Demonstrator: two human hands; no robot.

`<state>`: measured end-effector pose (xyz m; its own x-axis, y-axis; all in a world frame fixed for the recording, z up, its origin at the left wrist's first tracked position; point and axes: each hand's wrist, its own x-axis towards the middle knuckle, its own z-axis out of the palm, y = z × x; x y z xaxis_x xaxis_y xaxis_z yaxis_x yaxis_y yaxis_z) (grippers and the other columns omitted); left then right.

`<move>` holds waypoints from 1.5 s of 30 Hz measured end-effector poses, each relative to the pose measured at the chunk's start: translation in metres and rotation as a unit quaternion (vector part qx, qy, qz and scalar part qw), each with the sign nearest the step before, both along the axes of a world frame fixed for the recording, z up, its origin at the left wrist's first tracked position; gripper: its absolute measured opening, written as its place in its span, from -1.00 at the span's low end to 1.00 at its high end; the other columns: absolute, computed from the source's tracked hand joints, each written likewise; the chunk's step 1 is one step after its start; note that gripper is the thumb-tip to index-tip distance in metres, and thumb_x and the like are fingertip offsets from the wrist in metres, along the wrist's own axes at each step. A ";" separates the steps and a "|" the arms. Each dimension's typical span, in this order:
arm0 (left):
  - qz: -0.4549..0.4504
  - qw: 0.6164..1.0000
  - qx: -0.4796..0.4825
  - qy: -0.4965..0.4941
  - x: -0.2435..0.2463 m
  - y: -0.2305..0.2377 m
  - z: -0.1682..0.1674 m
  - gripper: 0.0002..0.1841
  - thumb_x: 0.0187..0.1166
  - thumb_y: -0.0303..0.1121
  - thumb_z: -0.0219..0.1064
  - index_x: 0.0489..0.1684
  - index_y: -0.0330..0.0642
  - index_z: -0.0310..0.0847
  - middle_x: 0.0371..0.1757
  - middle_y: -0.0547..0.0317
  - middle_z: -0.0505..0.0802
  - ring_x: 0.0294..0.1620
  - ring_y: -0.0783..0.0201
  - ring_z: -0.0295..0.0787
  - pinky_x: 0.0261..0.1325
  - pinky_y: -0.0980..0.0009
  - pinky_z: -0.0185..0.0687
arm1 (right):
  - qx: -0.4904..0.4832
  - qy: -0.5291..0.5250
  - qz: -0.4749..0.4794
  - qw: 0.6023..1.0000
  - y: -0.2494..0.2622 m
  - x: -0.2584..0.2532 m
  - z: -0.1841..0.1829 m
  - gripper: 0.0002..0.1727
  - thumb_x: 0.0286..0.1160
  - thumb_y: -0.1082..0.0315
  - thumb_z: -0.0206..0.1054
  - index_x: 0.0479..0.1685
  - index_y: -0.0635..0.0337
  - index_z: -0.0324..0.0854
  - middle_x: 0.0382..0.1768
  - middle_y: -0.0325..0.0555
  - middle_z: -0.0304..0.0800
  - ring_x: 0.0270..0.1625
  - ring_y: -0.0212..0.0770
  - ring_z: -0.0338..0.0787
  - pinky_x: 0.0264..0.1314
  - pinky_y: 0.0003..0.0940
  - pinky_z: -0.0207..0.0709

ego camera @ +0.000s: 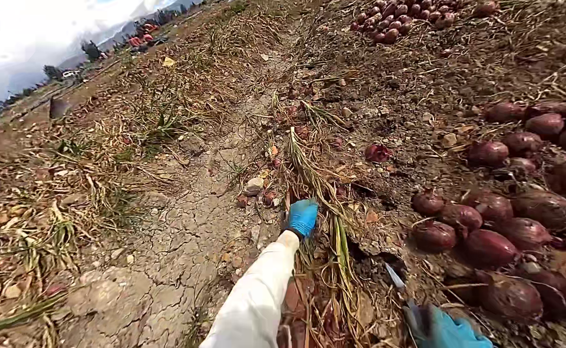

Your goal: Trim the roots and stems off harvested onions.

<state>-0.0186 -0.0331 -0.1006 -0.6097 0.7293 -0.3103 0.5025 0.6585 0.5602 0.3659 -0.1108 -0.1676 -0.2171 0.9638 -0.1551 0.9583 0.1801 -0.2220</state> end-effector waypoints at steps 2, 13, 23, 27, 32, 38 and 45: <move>-0.112 0.992 -0.065 0.004 0.036 -0.054 0.024 -0.42 0.71 0.20 0.09 -0.33 -0.13 0.79 -0.31 -0.04 0.85 -0.16 -0.04 0.84 -0.01 -0.22 0.72 | 0.049 0.005 0.007 0.999 -0.005 0.000 -0.009 -0.26 0.41 -0.46 0.16 -0.11 0.06 0.81 -0.17 0.11 0.90 0.07 0.35 0.81 0.16 0.49 0.49; 0.038 0.960 -0.063 0.271 -0.023 -0.285 0.156 -0.33 0.62 0.18 0.25 0.65 0.02 0.47 0.62 -0.23 0.58 0.61 -0.33 0.47 0.51 -0.47 0.33 | 0.025 0.045 0.033 0.998 -0.001 0.006 0.020 -0.38 0.44 -0.35 0.25 0.00 0.03 0.78 -0.14 0.10 0.88 0.07 0.29 0.79 0.26 0.45 0.46; -0.231 0.964 0.116 0.064 0.172 -0.389 0.100 -0.74 0.66 -0.06 0.34 0.07 0.12 0.88 0.11 0.36 0.90 0.18 0.36 0.82 0.30 0.14 0.76 | -0.106 0.397 -0.059 0.910 -0.118 0.112 0.146 -0.65 0.79 0.12 0.15 0.37 0.01 0.60 -0.21 -0.16 0.82 -0.31 -0.24 0.82 -0.19 -0.19 0.79; -0.278 0.958 -0.026 0.060 0.261 -0.393 0.081 -0.36 0.50 0.31 0.33 0.44 0.16 0.71 0.33 0.17 0.84 0.25 0.09 0.83 0.18 -0.04 0.80 | -0.201 0.391 -0.207 0.874 -0.223 0.162 0.141 -0.62 0.82 0.09 0.07 0.40 0.04 0.54 -0.44 -0.13 0.68 -0.50 -0.22 0.66 -0.44 -0.28 0.64; -0.237 0.955 -0.165 0.073 0.334 -0.317 0.058 0.14 0.19 0.32 0.58 0.91 0.27 0.08 0.92 -0.20 0.04 -0.18 -0.14 0.89 -0.26 -0.07 0.84 | -0.296 0.395 -0.335 0.803 -0.308 0.165 0.094 -0.56 0.79 0.01 0.12 0.42 0.06 0.55 -0.50 -0.13 0.58 -0.60 -0.22 0.54 -0.55 -0.28 0.53; -0.219 0.972 -0.055 -0.070 0.290 -0.323 0.050 0.05 0.01 -0.40 0.70 0.74 0.44 0.35 0.77 0.21 0.43 0.29 -0.12 0.77 0.06 -0.29 0.78 | -0.354 0.363 -0.254 0.823 -0.294 0.149 0.094 -0.39 0.51 -0.28 0.31 0.23 0.03 0.58 -0.34 -0.18 0.75 -0.38 -0.23 0.76 -0.22 -0.15 0.71; 0.048 0.821 0.162 -0.546 0.299 -0.355 0.060 0.25 -0.39 -0.80 0.40 0.79 -0.25 0.06 0.50 -0.22 0.62 0.30 -0.03 0.78 0.07 0.04 0.90 | -0.338 0.490 -0.245 0.765 -0.229 0.126 0.112 -0.28 0.42 -0.27 0.36 0.35 0.11 0.49 -0.29 -0.13 0.74 -0.40 -0.20 0.75 -0.30 -0.17 0.72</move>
